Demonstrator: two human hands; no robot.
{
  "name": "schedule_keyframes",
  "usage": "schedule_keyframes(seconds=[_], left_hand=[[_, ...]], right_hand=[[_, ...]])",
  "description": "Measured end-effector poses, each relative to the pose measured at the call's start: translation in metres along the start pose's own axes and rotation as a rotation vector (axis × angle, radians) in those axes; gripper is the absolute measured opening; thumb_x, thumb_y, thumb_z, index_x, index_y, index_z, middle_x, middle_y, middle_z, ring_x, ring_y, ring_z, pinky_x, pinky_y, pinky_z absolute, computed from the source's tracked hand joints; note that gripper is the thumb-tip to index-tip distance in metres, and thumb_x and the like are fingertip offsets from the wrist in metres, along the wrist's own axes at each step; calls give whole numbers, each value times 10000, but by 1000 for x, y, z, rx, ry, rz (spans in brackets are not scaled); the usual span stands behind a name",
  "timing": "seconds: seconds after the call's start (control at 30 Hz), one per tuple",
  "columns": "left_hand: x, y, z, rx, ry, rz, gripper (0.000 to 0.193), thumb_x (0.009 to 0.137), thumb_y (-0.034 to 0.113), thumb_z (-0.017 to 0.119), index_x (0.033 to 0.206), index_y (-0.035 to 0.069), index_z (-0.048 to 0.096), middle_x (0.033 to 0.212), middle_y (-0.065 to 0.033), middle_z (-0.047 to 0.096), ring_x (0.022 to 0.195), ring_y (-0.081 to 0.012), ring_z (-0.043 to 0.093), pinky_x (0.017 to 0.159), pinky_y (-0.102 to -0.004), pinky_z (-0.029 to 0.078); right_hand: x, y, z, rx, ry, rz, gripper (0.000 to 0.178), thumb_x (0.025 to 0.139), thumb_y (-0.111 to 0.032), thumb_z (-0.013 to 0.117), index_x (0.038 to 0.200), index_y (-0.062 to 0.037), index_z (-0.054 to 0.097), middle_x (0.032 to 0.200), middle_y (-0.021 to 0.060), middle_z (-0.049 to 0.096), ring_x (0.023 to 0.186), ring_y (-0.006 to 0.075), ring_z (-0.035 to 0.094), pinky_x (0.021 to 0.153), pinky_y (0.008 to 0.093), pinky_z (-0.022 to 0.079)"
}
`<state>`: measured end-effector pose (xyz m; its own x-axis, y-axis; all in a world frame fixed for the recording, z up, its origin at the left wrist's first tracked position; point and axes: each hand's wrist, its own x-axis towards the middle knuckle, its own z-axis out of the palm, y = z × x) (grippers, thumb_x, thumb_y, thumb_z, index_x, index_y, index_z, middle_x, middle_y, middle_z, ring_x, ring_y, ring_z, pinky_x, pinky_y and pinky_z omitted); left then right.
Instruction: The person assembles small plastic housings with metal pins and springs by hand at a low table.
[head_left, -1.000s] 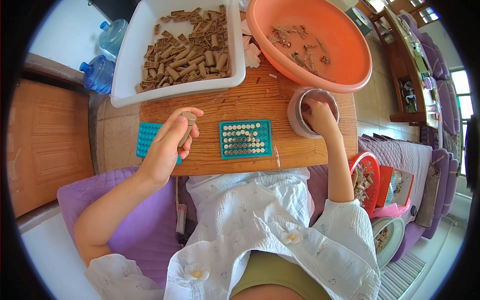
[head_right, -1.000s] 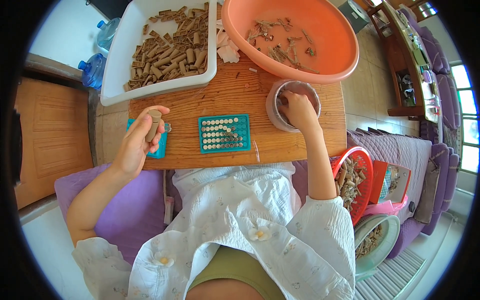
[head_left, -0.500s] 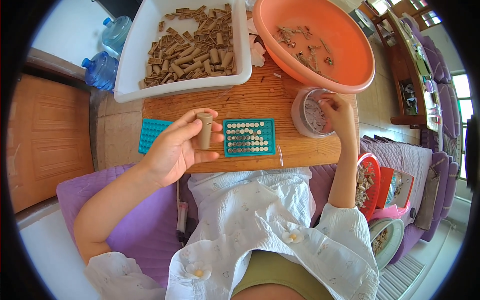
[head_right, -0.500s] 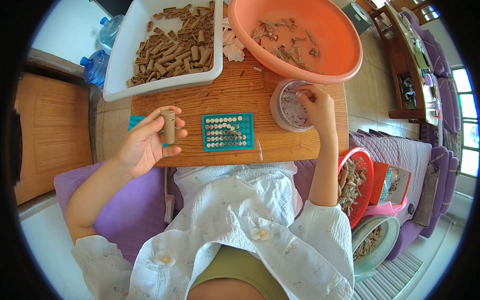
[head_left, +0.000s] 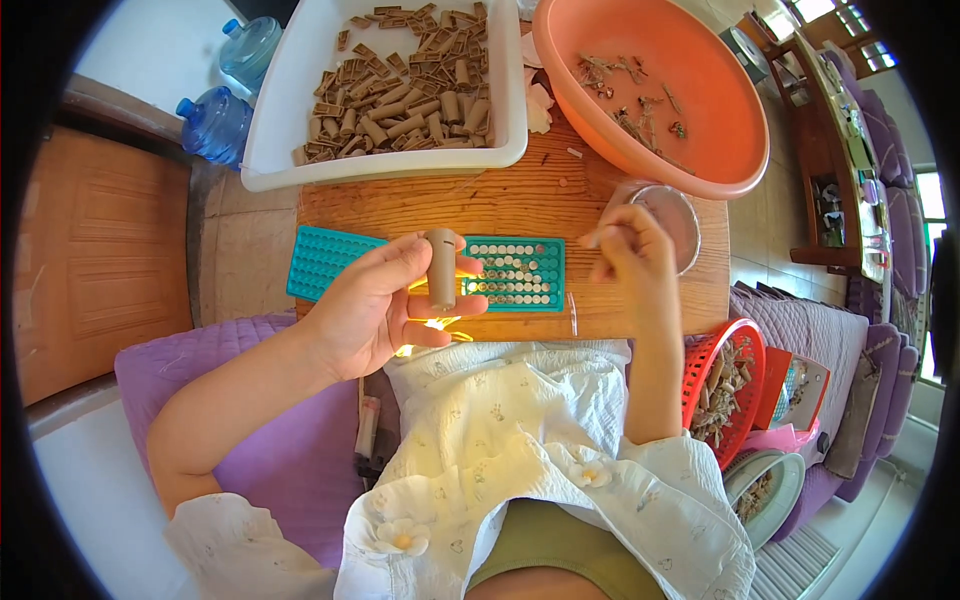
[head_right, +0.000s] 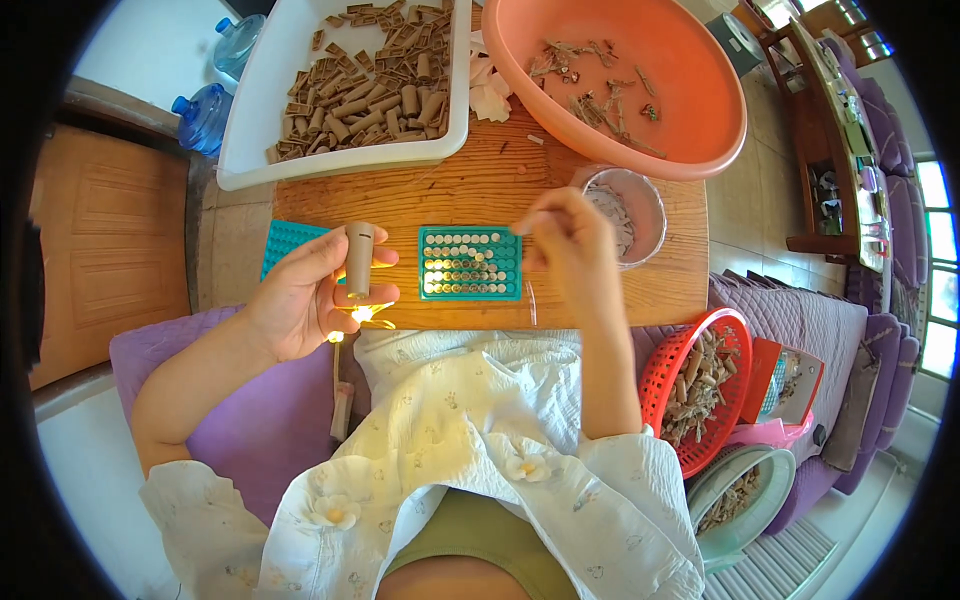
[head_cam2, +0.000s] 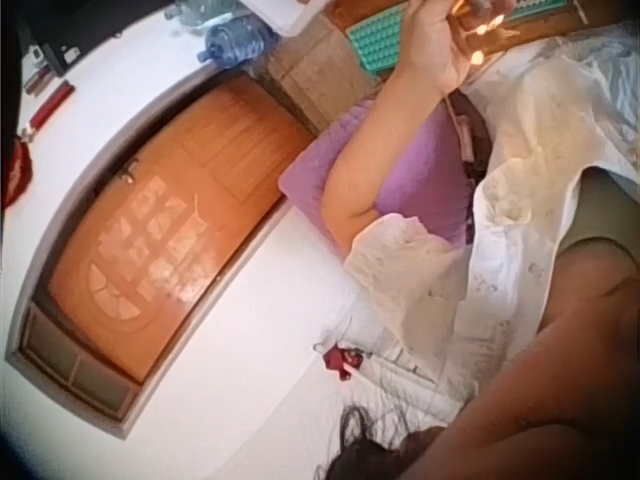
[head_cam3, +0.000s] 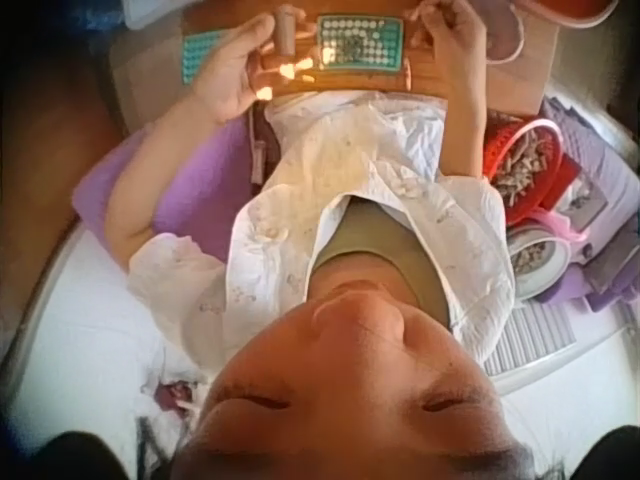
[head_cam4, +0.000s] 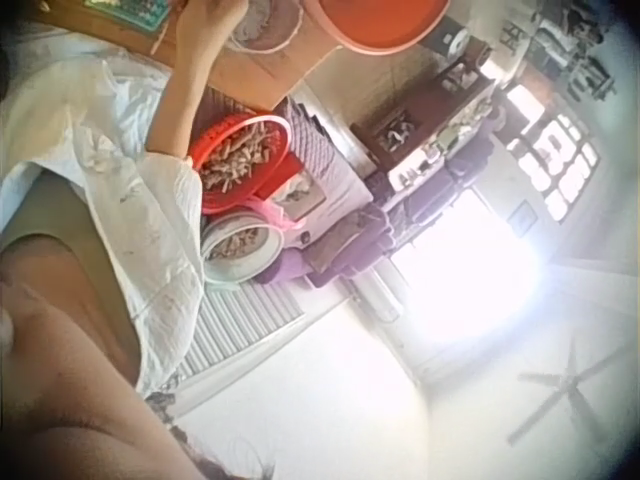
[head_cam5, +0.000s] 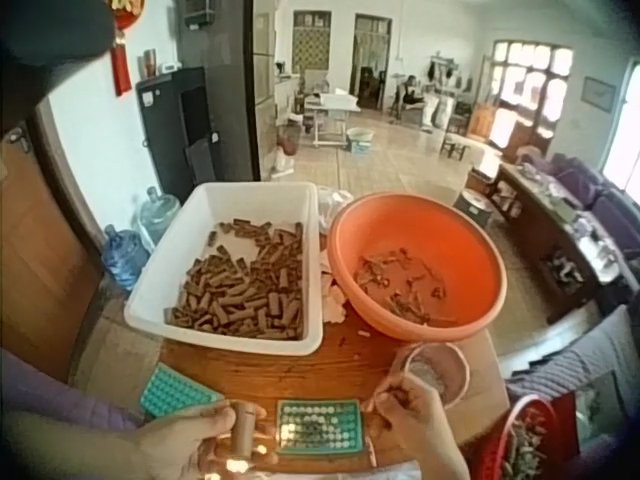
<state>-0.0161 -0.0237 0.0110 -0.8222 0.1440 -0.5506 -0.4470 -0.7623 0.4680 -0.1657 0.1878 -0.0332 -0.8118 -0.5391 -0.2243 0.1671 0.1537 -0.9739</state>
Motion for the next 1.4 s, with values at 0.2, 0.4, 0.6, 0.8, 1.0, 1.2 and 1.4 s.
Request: schedule_keyframes(seconds=[0.2, 0.4, 0.6, 0.8, 1.0, 1.2, 1.4], left_hand=[[0, -1, -2, -44, 64, 22, 318, 923, 272, 343, 1153, 59, 398, 1138, -118, 498, 888, -278, 601, 572, -275, 563], [1, 0, -3, -22, -4, 3, 328, 923, 287, 346, 1156, 62, 394, 1118, -106, 518, 812, -242, 626, 537, -251, 547], [0, -5, 0, 119, 58, 2, 345, 924, 308, 348, 1172, 72, 389, 1122, -89, 520, 816, -216, 626, 507, -213, 510], [-1, -4, 2, 160, 75, -8, 335, 929, 311, 330, 1170, 82, 377, 1062, -53, 521, 850, -208, 617, 513, -217, 508], [-2, -6, 5, 246, 87, 10, 324, 933, 300, 320, 1170, 83, 367, 1008, -58, 538, 844, -199, 619, 504, -213, 492], [1, -11, 1, 283, 160, -12, 310, 939, 275, 303, 1164, 73, 374, 914, -39, 515, 768, -159, 620, 488, -193, 464], [5, -19, -5, 315, 186, -58, 303, 939, 268, 306, 1152, 64, 379, 885, -37, 505, 741, -130, 607, 452, -175, 414]], right_hand=[[-5, -6, 74, 300, -176, -194, 31, 857, -27, 465, 885, -22, 478, 928, 99, 577, 753, 79, 539, 544, 191, 456], [-7, -12, 102, 338, -148, -218, 48, 858, -20, 465, 872, 26, 466, 1026, 111, 537, 877, 121, 539, 731, 266, 514], [-15, -8, 106, 306, -88, -237, 45, 855, -20, 474, 857, 24, 478, 962, 117, 571, 831, 129, 574, 697, 258, 515], [-18, -5, 106, 188, -14, -315, 34, 838, -4, 492, 848, 26, 482, 910, 109, 606, 766, 133, 604, 682, 248, 509], [-19, 1, 108, 147, 20, -372, 32, 805, 10, 533, 818, 14, 503, 894, 109, 616, 729, 137, 609, 641, 241, 495], [-19, 15, 111, 77, 9, -360, 31, 789, 14, 546, 800, 10, 517, 912, 118, 619, 692, 156, 608, 610, 251, 488], [-21, 27, 107, -37, -48, -390, 45, 766, 42, 539, 781, 5, 519, 895, 122, 614, 660, 170, 582, 564, 258, 472]])
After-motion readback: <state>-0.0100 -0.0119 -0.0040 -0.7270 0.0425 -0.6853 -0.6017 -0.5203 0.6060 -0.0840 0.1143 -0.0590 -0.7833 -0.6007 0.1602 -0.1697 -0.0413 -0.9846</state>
